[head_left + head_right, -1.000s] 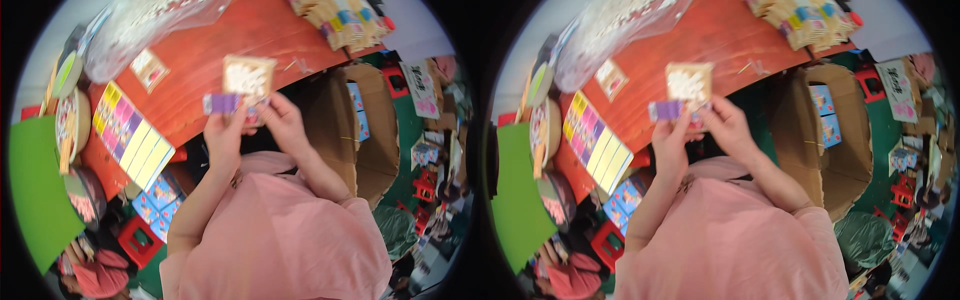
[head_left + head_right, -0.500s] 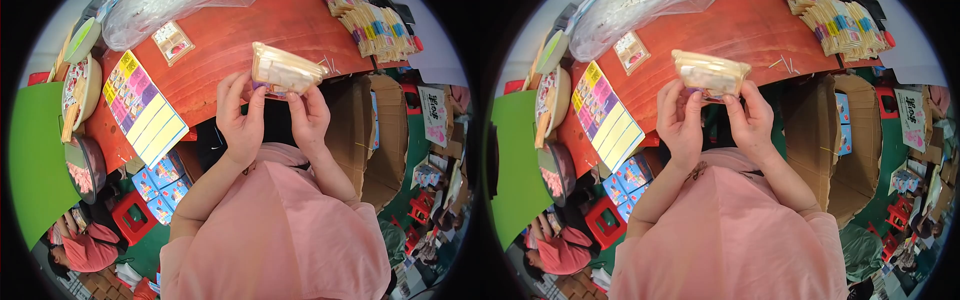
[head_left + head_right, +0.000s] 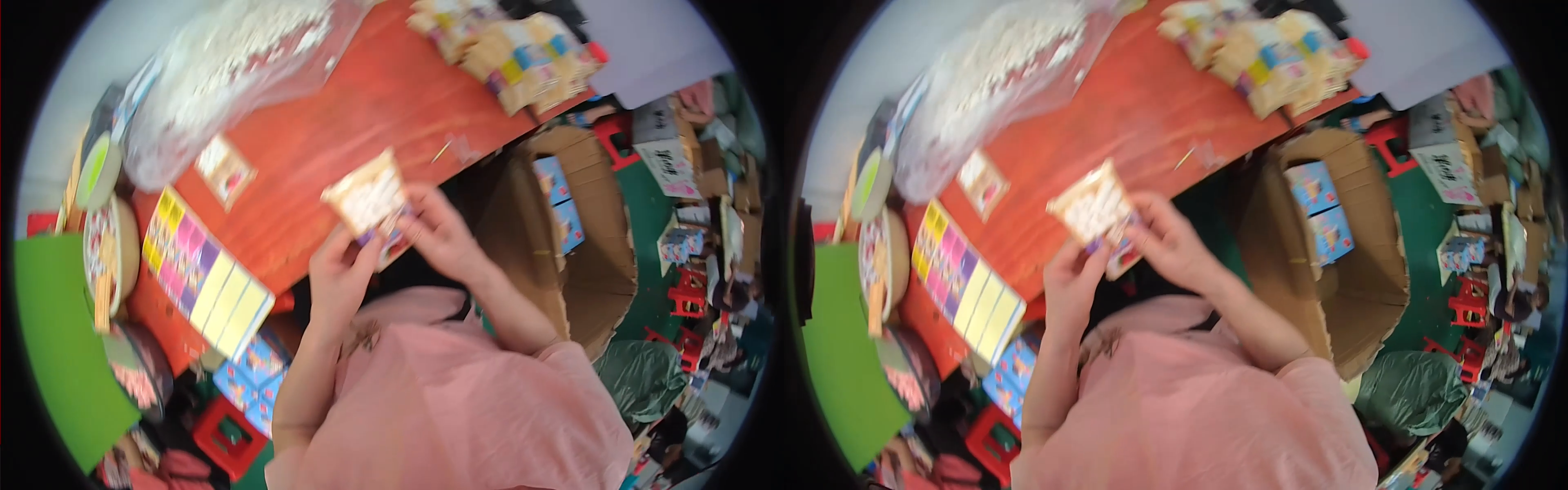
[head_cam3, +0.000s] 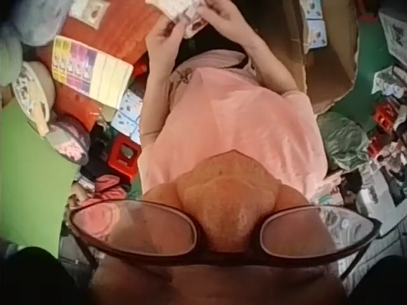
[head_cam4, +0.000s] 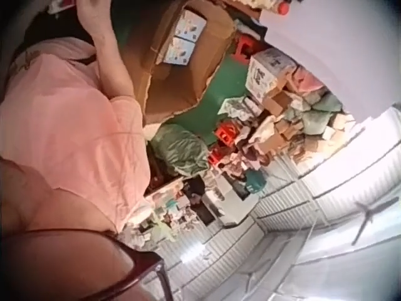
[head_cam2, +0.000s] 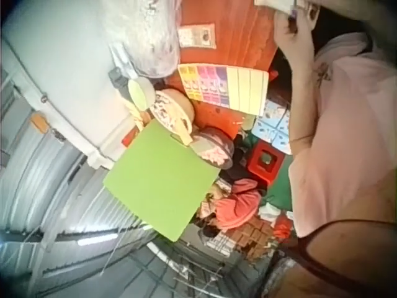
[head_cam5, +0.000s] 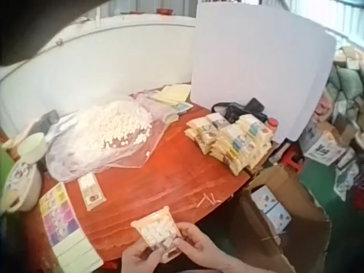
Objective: Apply labels to small packages and assemble plastic trays for packaging.
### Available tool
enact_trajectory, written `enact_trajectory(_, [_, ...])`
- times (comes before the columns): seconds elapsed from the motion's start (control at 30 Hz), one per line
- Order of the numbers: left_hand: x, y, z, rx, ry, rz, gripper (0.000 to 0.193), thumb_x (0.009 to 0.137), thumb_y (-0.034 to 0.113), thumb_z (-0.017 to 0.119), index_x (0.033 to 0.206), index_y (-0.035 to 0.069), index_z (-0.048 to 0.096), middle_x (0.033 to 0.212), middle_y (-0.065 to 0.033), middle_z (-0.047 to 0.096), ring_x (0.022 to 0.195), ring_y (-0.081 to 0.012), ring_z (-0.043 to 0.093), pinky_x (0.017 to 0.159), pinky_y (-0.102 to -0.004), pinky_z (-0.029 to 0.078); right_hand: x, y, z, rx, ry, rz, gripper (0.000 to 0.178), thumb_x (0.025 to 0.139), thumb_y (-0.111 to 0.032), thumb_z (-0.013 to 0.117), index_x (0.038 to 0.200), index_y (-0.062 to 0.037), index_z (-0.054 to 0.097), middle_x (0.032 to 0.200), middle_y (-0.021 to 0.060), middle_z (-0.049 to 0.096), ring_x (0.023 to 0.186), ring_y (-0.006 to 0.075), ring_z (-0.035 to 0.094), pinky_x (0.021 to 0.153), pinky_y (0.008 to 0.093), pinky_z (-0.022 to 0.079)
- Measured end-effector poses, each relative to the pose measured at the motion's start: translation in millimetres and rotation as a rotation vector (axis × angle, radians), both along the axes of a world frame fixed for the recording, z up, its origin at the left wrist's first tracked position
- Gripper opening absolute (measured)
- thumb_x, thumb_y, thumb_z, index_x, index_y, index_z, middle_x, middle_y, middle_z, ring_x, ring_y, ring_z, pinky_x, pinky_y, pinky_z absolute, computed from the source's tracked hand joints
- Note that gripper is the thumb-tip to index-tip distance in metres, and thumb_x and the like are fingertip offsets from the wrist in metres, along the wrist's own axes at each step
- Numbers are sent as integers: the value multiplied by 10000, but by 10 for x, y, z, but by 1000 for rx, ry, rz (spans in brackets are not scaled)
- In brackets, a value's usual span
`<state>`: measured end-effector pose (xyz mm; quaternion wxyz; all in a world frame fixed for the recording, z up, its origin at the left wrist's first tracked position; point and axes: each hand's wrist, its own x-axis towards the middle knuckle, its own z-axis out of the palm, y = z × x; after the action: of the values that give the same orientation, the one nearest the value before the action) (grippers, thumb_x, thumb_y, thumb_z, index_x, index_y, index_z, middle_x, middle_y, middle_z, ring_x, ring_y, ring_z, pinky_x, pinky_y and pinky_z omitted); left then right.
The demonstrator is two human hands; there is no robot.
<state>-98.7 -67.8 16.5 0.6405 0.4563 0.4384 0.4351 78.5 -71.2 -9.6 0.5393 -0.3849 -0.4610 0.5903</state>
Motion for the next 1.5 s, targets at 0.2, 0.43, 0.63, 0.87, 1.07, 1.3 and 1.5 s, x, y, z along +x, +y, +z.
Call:
enact_trajectory(0.2, [221,293,-95,-153,-55,-106,315,950,-11,624,1265,-7,618,1158,-38,674,1050,-103,630,903,-250,506,177,130,47,-63,-71,-56,393,1022,-55,522,1400,-11,422,1214,50,604,1103,106,587,949,274,492])
enact_trajectory(0.43, [873,779,262,-127,-183,33,438,937,-41,611,1353,-10,476,1238,-115,654,1053,-155,657,834,-267,542,600,525,647,216,-782,-195,806,859,-275,755,1481,-10,317,1358,182,431,1284,279,478,1031,376,444])
enact_trajectory(0.63, [1252,1162,393,-109,-412,-148,439,948,9,635,1350,-23,460,1224,-120,647,1055,-162,647,834,-279,548,1090,821,923,366,-1014,-199,735,763,-196,758,1404,13,466,1320,186,460,1258,338,488,1032,394,442])
enact_trajectory(0.87, [1257,980,372,-38,-242,-272,420,988,82,617,1368,-33,479,1232,-129,628,1050,-145,628,873,-272,515,1987,1442,1051,504,-1369,-772,483,760,-217,698,1206,-51,616,1134,168,586,1137,369,538,973,431,461])
enact_trajectory(1.07, [575,642,71,-23,60,-123,270,972,51,624,1231,-23,607,1125,-85,669,973,-140,638,848,-268,517,2104,1661,542,356,-1672,-849,411,868,-439,651,1150,-142,686,1308,166,526,1237,370,461,1003,568,363])
enact_trajectory(1.3, [-39,292,-24,-16,177,53,224,990,59,598,1201,-8,632,1002,-83,694,805,-113,645,695,-218,509,2075,1753,424,400,-1747,-923,437,933,-369,610,1328,-186,592,1406,172,484,1292,383,446,1044,554,342])
enact_trajectory(1.5, [-333,78,-115,54,100,148,185,997,33,570,1165,-15,630,1067,-129,701,839,-134,667,723,-235,530,1463,1608,586,620,-1629,-986,473,908,-278,659,1354,-159,555,1468,165,442,1326,376,429,1052,528,321])
